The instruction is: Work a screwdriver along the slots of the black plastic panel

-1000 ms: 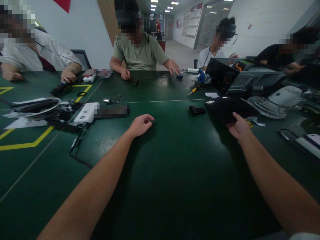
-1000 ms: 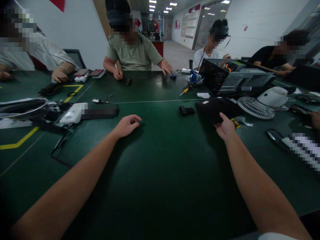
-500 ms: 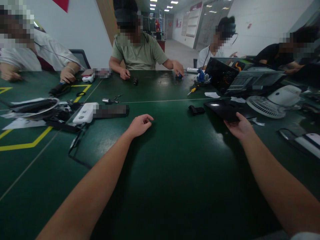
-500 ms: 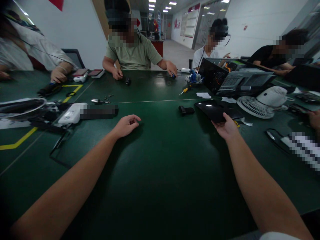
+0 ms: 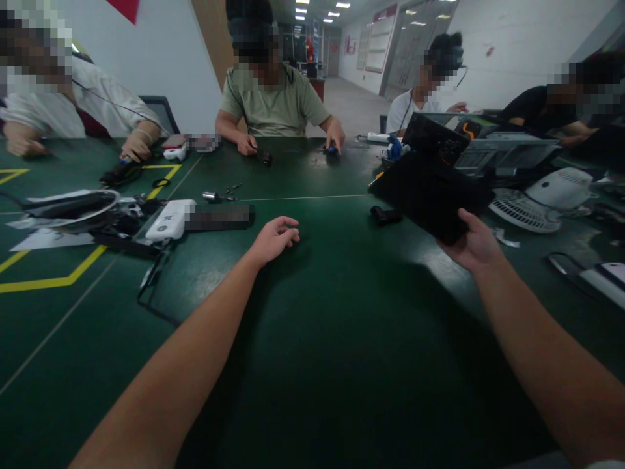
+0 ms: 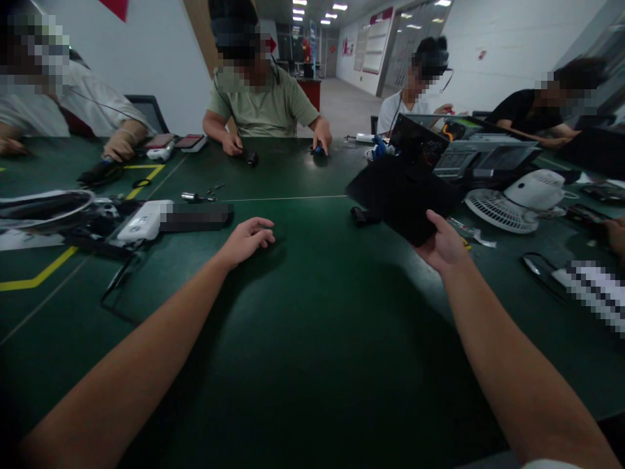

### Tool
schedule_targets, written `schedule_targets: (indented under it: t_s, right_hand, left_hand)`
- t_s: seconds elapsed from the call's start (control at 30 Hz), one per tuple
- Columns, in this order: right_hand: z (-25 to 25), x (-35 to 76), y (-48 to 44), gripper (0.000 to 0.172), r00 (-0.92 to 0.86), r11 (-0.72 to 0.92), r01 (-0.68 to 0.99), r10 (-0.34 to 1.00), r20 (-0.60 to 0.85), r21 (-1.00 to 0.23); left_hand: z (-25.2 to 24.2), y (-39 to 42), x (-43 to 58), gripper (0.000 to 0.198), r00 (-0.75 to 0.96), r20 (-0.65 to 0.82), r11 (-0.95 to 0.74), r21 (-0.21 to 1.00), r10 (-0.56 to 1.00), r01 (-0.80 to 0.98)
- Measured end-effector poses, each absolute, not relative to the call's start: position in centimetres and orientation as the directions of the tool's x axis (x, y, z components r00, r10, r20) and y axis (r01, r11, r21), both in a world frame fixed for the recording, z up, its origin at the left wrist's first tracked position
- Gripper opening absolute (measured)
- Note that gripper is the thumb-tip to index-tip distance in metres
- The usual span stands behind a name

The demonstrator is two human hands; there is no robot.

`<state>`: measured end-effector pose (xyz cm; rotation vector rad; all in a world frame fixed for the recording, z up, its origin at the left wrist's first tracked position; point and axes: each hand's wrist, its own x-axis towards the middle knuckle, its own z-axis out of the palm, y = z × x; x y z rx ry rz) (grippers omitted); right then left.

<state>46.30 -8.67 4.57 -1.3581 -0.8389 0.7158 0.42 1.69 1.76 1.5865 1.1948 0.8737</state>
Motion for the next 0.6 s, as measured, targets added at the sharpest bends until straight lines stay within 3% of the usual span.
schedule_targets:
  t_s: [0.07, 0.13, 0.23, 0.33, 0.43, 0.6]
  right_hand:
    - [4.7, 42.8, -9.1, 0.019, 0.395, -0.109, -0.206, 0.9, -0.185, -0.972]
    - [4.5, 39.0, -9.5, 0.023, 0.166, -0.274, -0.274, 0.931, -0.326, -0.922]
    - [3.6, 34.1, -9.8, 0.03, -0.149, -0.422, -0.242, 0.906, -0.396, -0.874]
    - [2.6, 30.9, -9.8, 0.038, -0.35, -0.486, -0.213, 0.848, -0.398, -0.847]
    - [2.2, 29.7, -9.3, 0.043, -0.401, -0.496, -0.205, 0.829, -0.39, -0.844]
    - [1.9, 30.8, -8.5, 0.054, -0.279, -0.498, -0.128, 0.848, -0.45, -0.858]
  left_hand:
    - [2.1, 1.6, 0.5, 0.039, 0.222, -0.015, -0.034, 0.976, 0.975, 0.215]
    - [2.3, 1.7, 0.3, 0.047, 0.187, -0.042, 0.023, 0.995, 0.981, 0.102]
    - [2.5, 1.7, -0.4, 0.064, 0.19, -0.071, 0.086, 0.994, 0.979, -0.073]
    - [2.9, 1.5, -1.5, 0.077, 0.257, -0.094, 0.14, 0.976, 0.962, -0.168]
    - [3.2, 1.1, -2.6, 0.078, 0.297, -0.121, 0.186, 0.961, 0.947, -0.204]
    - [3.0, 1.5, -3.3, 0.05, 0.286, -0.146, 0.18, 0.979, 0.947, -0.098]
